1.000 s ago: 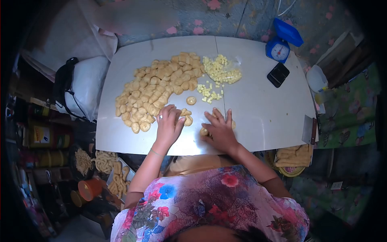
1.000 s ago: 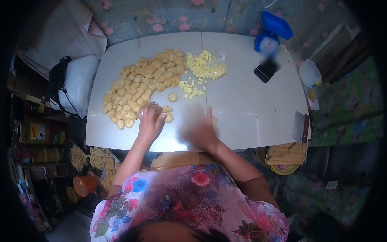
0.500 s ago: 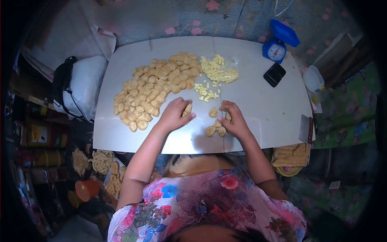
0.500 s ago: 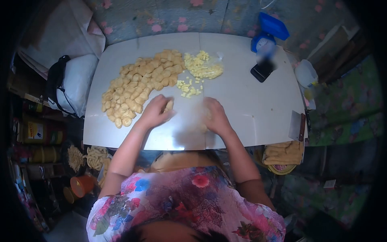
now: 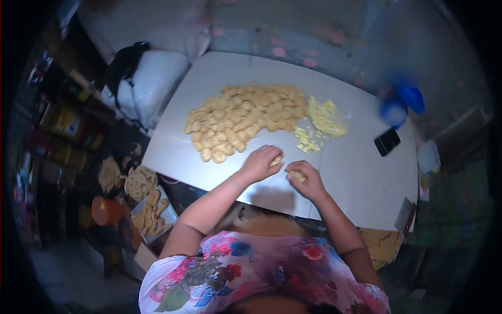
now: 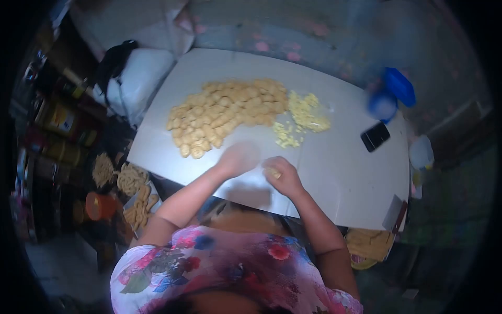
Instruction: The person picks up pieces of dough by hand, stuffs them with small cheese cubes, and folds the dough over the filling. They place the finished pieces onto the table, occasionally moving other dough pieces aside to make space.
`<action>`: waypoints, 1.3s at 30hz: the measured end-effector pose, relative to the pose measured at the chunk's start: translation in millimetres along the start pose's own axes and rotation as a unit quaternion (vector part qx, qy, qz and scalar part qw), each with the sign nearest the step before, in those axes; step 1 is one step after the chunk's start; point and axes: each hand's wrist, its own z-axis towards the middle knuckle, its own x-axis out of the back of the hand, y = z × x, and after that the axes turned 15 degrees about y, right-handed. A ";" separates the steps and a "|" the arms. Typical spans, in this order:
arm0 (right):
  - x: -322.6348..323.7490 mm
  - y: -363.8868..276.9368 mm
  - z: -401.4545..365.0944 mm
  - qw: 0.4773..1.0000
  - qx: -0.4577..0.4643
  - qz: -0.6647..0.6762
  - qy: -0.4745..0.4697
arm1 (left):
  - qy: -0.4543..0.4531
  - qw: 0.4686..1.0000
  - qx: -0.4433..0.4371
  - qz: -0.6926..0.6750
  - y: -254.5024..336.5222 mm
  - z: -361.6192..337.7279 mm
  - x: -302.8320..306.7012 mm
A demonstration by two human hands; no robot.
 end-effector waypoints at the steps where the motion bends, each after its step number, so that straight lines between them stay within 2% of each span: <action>1: -12.6 3.4 5.7 0.993 -0.095 0.069 0.017 | 0.080 0.994 0.054 -0.053 -8.9 -2.9 -16.3; 2: -30.2 7.5 9.4 0.963 -0.170 0.197 0.072 | 0.164 0.962 0.133 -0.173 5.6 0.3 -11.4; 3: -42.1 0.7 13.3 0.917 -0.228 0.311 0.098 | 0.195 0.928 0.192 -0.253 15.4 -2.1 -6.6; 4: -53.0 -8.0 18.3 0.855 -0.285 0.417 0.121 | 0.234 0.881 0.243 -0.332 25.1 -4.6 -1.8; 5: -64.3 -18.3 21.6 0.776 -0.342 0.512 0.140 | 0.221 0.855 0.283 -0.375 27.9 -11.1 1.4; 6: -75.3 -35.2 21.8 0.723 -0.353 0.586 0.096 | 0.265 0.914 0.181 -0.248 35.1 -13.9 14.1; 7: -82.8 -52.4 21.9 0.717 -0.352 0.597 0.080 | 0.295 0.918 0.165 -0.209 44.1 -19.3 29.3; 9: -103.0 -80.9 17.6 0.699 -0.358 0.618 0.048 | 0.223 0.956 0.155 -0.111 48.1 -32.4 64.9; 10: -115.4 -87.1 18.1 0.689 -0.345 0.637 0.025 | 0.254 0.954 0.150 -0.050 43.3 -43.8 74.7; 12: -137.2 -88.8 21.7 0.715 -0.318 0.622 -0.037 | 0.299 0.945 0.122 0.049 38.4 -54.0 82.0; 13: -144.8 -96.6 25.3 0.728 -0.302 0.613 -0.058 | 0.298 0.947 0.121 0.003 36.8 -56.7 90.3; 14: -150.3 -107.7 27.6 0.718 -0.362 0.593 -0.044 | 0.292 0.948 0.119 -0.043 32.3 -61.9 105.2; 17: -169.1 -104.0 25.1 0.754 -0.358 0.546 -0.072 | 0.259 0.943 0.143 -0.152 6.5 -85.8 120.1; 18: -165.3 -121.1 26.8 0.739 -0.382 0.553 -0.052 | 0.243 0.939 0.162 -0.181 -0.5 -92.7 125.3; 21: -156.4 -116.4 37.4 0.826 -0.296 0.469 0.099 | 0.230 0.938 0.185 -0.181 -10.5 -112.7 150.2; 22: -149.4 -106.6 47.0 0.931 -0.152 0.280 0.176 | 0.224 0.934 0.198 -0.194 -10.7 -118.4 160.0; 23: -141.0 -87.0 55.4 0.973 -0.057 0.110 0.197 | 0.217 0.930 0.213 -0.207 -12.3 -125.1 167.8; 24: -132.5 -68.4 63.8 0.968 0.028 -0.072 0.238 | 0.230 0.923 0.219 -0.218 -21.3 -133.4 164.4; 25: -127.1 -46.0 71.8 0.948 0.057 -0.210 0.231 | 0.199 0.926 0.220 -0.233 -23.0 -138.2 167.4; 27: -124.4 -16.6 89.9 0.973 -0.073 -0.132 0.174 | 0.155 0.929 0.224 -0.252 -26.8 -147.0 176.4; 29: -134.3 -28.6 95.4 0.967 -0.045 -0.187 0.168 | 0.111 0.899 0.242 -0.348 -26.2 -155.1 184.9; 31: -144.2 -57.9 96.7 0.941 -0.066 -0.270 0.194 | 0.086 0.912 0.224 -0.333 -30.7 -164.5 194.6; 33: -137.6 -44.9 105.6 0.927 -0.115 -0.324 0.149 | 0.068 0.904 0.249 -0.340 -38.5 -177.7 207.1; 35: -138.9 -52.3 105.5 0.912 -0.166 -0.328 0.181 | 0.071 0.904 0.253 -0.337 -48.8 -193.7 219.3; 37: -135.2 -26.3 106.0 0.924 -0.124 -0.299 0.204 | 0.099 0.913 0.237 -0.317 -61.8 -209.5 231.4; 38: -135.8 -16.9 101.0 0.929 -0.103 -0.283 0.217 | 0.096 0.900 0.265 -0.331 -63.3 -215.7 242.1; 39: -138.7 -14.8 90.0 0.956 -0.128 -0.144 0.222 | 0.095 0.887 0.292 -0.344 -62.4 -220.6 256.2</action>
